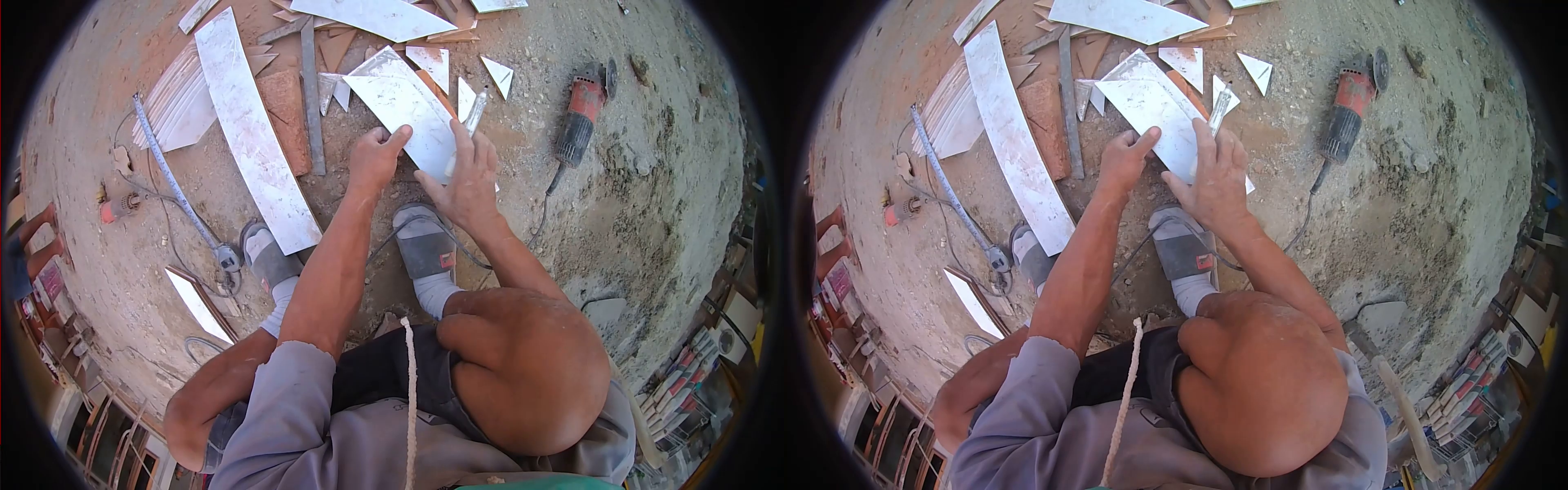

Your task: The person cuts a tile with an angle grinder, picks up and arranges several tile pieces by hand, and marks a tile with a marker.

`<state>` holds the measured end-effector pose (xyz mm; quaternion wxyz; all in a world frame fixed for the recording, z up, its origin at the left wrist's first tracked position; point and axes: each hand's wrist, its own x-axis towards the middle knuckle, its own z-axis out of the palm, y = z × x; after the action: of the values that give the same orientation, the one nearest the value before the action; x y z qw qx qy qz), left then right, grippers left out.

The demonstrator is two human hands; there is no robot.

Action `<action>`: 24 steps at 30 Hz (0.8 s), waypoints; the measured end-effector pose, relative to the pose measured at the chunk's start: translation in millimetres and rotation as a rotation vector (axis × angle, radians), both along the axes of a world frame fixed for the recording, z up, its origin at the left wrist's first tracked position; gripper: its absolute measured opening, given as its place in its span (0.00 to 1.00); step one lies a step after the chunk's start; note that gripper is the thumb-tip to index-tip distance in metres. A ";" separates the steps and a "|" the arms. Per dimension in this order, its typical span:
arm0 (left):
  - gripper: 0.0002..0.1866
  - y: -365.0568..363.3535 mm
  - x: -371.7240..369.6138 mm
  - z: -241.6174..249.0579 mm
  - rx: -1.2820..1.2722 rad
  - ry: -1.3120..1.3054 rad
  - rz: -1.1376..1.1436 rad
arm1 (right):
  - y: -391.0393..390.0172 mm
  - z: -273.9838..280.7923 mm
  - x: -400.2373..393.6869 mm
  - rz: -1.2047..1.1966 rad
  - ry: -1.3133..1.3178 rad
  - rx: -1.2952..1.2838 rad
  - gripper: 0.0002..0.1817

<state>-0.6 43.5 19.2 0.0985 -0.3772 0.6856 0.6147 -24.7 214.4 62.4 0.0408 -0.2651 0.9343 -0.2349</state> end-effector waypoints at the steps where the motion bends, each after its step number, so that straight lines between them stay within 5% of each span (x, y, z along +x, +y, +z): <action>1: 0.25 0.1 -0.3 2.3 -0.009 -0.002 -0.004 | 0.7 7.5 -7.8 -0.015 0.022 -0.136 0.47; 6: 0.25 0.8 -0.8 0.9 -0.037 -0.007 -0.016 | 7.6 23.7 -50.0 -0.067 -0.180 -0.391 0.28; 8: 0.25 1.0 -1.6 -1.4 -0.053 0.001 -0.013 | -1.4 31.9 -61.7 -0.211 -0.331 -0.689 0.17; 15: 0.24 3.0 -1.8 2.1 -0.075 -0.010 -0.021 | -15.5 19.5 -92.4 -0.254 -0.576 -0.759 0.19; 24: 0.25 4.3 -2.3 3.6 -0.125 0.016 -0.033 | -27.1 -6.5 -103.3 -0.267 -0.556 -0.665 0.20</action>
<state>-2.9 47.7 22.8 0.0794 -0.3663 0.7294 0.5722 -128.0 187.3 56.0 0.1721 -0.0681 0.7877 -0.5876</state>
